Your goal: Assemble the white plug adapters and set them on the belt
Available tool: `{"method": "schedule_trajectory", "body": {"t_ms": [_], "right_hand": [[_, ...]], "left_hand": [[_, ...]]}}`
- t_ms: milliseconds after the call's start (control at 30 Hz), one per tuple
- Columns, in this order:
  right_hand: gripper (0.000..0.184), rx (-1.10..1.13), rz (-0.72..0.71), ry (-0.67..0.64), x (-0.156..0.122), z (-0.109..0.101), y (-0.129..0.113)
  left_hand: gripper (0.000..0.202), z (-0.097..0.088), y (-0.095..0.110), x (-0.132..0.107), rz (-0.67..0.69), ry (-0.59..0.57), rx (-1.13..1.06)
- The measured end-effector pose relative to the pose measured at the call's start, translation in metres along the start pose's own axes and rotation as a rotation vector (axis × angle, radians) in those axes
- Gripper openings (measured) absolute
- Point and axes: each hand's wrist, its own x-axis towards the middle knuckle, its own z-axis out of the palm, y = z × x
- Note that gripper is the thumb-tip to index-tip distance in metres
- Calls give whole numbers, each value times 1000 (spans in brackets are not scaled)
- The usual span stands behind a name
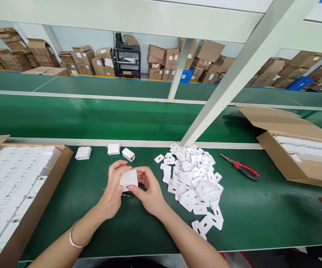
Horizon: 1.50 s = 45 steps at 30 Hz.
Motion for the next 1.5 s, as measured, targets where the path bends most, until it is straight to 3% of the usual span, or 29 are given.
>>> {"method": "schedule_trajectory", "body": {"t_ms": [67, 167, 333, 633, 833, 1033, 1167, 1267, 1367, 1433, 1500], "right_hand": [[40, -41, -51, 57, 0, -1, 0], [40, -76, -81, 79, 0, -1, 0], [43, -124, -75, 26, -2, -1, 2], [34, -142, -22, 148, 0, 4, 7], [36, -142, -11, 76, 2, -1, 8], [47, -520, -249, 34, 1, -11, -2], [65, -610, -274, -75, 0, -11, -3], [82, -633, -226, -60, -1, -8, 2], [62, -734, -165, 40, 0, -10, 9], [48, -817, -144, 82, 1, -13, 11], [44, -882, -129, 93, 1, -16, 12]], "left_hand": [[54, 1, -2, 1, -35, -44, -61], [44, 3, -4, 3, -65, -75, -134], [40, 5, -4, 2, -18, -6, -103], [42, 10, -12, 4, -120, 28, -213], [46, 6, -8, 7, -105, -15, -126], [63, -2, 0, 14, -260, -72, -497], [54, -18, 1, 20, -260, -155, -464], [47, -41, 4, 24, -222, 0, -304], [45, -80, 7, 24, -211, 373, 126], [45, -111, 5, 19, -277, 603, 499], [42, -140, -2, 12, -417, 719, 778]]}}
